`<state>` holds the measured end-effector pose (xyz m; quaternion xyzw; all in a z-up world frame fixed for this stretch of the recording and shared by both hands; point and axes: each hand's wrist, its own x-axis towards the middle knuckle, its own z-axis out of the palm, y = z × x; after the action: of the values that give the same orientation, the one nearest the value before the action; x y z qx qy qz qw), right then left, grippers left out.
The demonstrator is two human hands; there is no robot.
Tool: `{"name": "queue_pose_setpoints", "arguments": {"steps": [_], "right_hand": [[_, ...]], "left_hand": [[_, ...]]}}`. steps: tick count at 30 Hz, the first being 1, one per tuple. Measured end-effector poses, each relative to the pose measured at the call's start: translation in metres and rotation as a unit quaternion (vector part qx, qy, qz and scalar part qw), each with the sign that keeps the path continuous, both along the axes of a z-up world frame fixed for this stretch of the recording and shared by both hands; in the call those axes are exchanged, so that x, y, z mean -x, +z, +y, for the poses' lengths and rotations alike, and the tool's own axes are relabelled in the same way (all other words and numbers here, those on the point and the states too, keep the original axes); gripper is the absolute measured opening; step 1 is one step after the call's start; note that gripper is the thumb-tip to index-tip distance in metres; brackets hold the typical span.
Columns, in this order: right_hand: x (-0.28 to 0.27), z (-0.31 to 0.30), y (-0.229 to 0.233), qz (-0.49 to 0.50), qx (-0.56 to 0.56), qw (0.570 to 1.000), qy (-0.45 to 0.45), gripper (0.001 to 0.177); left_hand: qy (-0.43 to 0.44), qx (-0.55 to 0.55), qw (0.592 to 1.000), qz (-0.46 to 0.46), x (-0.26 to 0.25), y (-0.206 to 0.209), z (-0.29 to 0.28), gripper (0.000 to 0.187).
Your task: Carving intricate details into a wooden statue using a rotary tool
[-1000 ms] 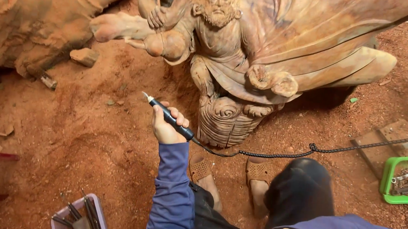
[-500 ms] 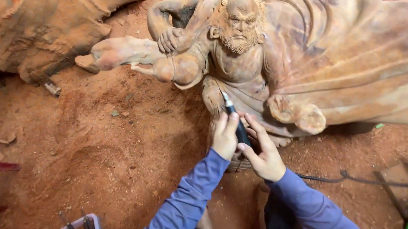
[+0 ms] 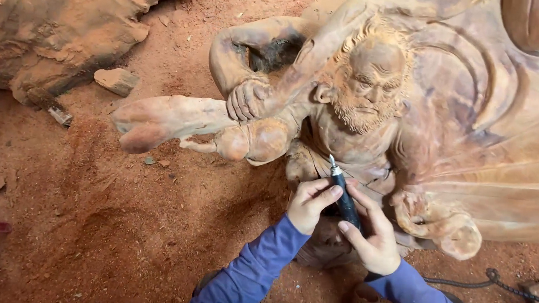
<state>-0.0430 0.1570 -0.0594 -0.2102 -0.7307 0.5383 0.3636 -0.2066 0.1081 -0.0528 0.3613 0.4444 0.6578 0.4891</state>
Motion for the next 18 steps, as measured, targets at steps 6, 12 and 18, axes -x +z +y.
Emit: {"name": "queue_pose_setpoints", "arguments": {"steps": [6,12,18], "right_hand": [[0.003,0.028,0.020,-0.003,0.008,1.000,0.004,0.067],[0.016,0.036,0.035,0.008,0.049,0.996,0.071,0.067],[0.019,0.024,0.065,0.034,0.100,0.981,0.165,0.075]], "left_hand": [[0.078,-0.026,0.990,-0.114,-0.012,0.012,0.024,0.014],[0.106,-0.033,0.982,-0.150,-0.016,0.042,0.022,0.013],[0.132,-0.010,0.983,-0.128,0.005,-0.024,0.052,0.013]]}}
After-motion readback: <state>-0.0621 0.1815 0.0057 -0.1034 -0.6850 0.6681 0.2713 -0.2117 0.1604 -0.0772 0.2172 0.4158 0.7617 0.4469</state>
